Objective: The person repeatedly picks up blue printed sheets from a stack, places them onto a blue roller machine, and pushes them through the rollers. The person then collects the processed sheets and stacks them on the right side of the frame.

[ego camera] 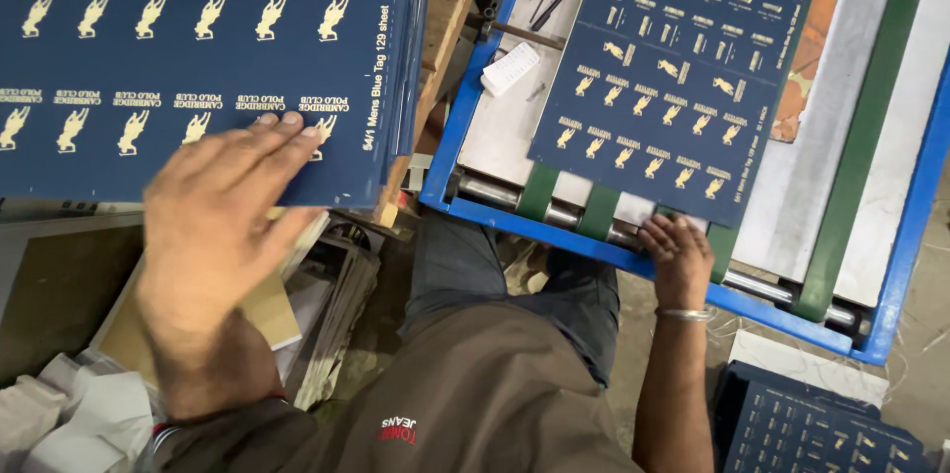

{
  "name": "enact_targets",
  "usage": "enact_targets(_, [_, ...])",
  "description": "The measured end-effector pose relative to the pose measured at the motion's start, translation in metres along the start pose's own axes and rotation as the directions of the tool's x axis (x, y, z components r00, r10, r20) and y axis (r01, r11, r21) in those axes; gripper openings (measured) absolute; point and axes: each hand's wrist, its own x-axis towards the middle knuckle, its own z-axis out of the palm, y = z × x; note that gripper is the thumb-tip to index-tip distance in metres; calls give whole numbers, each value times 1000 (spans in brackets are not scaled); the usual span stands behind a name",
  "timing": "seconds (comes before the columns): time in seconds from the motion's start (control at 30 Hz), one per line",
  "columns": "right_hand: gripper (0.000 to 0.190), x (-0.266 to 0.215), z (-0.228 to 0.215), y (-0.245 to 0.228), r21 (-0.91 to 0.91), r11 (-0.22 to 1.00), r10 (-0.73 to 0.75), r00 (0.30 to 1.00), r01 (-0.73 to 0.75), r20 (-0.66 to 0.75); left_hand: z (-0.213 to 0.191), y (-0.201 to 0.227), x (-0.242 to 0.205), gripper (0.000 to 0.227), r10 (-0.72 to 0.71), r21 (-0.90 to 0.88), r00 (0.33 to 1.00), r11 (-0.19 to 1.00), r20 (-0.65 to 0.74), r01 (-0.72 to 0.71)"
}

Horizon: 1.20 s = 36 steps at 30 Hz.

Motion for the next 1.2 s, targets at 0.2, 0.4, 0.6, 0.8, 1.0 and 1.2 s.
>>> enact_targets(0.2, [43, -63, 101, -41, -58, 998, -20, 952, 40, 307, 5, 2, 4, 23, -287, -372, 886, 917, -363, 145])
enact_targets(0.4, [57, -163, 215, -81, 148, 989, -124, 420, -26, 899, 51, 106, 24, 45, 119, 54, 992, 991, 44, -122])
enact_targets(0.6, [34, -159, 231, -78, 169, 977, 32, 869, -132, 494, 39, 121, 16, 60, 173, -121, 982, 979, 79, -162])
enact_targets(0.8, [28, -66, 136, -63, 8, 971, -237, 963, 238, 132, 9, 59, -1, 57, -54, 87, 998, 995, 39, 50])
enact_targets(1.0, [35, -1, 36, -43, 41, 927, -354, 905, 374, -237, 20, 21, 2, 52, -116, 111, 991, 986, -64, 123])
enact_targets(1.2, [33, -2, -6, -33, -164, 907, -419, 868, 388, -267, 18, 13, 12, 51, -73, 90, 993, 993, -96, 82])
